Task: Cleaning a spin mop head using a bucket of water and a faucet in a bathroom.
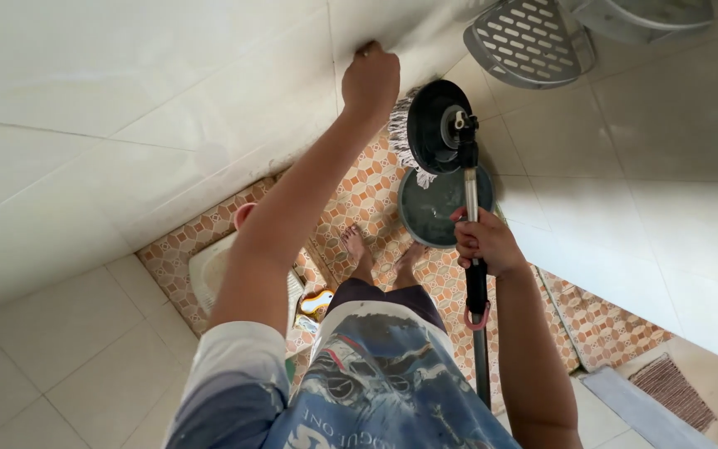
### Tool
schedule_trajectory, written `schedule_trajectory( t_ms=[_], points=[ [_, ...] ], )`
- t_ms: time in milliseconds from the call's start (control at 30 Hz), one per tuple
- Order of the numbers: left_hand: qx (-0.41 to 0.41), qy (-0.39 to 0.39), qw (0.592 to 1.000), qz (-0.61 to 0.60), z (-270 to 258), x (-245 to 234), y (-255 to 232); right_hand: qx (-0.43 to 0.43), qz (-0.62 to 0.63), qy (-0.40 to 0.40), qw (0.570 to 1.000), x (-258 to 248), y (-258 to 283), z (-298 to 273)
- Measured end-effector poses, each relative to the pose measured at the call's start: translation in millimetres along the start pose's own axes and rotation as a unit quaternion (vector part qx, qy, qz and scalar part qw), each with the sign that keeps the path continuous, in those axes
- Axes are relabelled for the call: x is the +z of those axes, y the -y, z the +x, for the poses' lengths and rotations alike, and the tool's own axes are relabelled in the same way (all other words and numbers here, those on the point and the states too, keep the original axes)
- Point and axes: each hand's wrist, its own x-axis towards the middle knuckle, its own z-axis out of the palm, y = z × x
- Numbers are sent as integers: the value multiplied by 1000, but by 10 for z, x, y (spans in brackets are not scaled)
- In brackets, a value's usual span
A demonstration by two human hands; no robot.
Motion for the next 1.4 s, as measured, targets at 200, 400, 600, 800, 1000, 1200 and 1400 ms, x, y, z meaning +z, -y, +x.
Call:
schedule_trajectory(
  t_ms=[200, 400, 600, 800, 1000, 1200, 1400],
  points=[
    [-47, -306, 917, -251, -792, -121, -15, -21, -12, 4, 1000, 12, 61, -163],
    [37, 94, 692, -715, -1207, 1056, -345, -27, 55, 61, 996, 7, 6, -341],
    [29, 211, 644, -735, -1133, 464, -866, -37, 106, 138, 984, 135, 100, -418],
    [27, 147, 770, -620, -900, 674, -1024, -57, 71, 109, 990, 209, 199, -426],
    [181, -83, 889, -413, -739, 1058, -987, -52, 56, 100, 992, 247, 168, -458],
    [203, -54, 898, -387, -884, 638, -757, -74, 56, 113, 989, 149, 107, -414],
    [71, 312, 548, -773, -1077, 756, -63, -89, 80, 173, 978, 176, 130, -360]
  ],
)
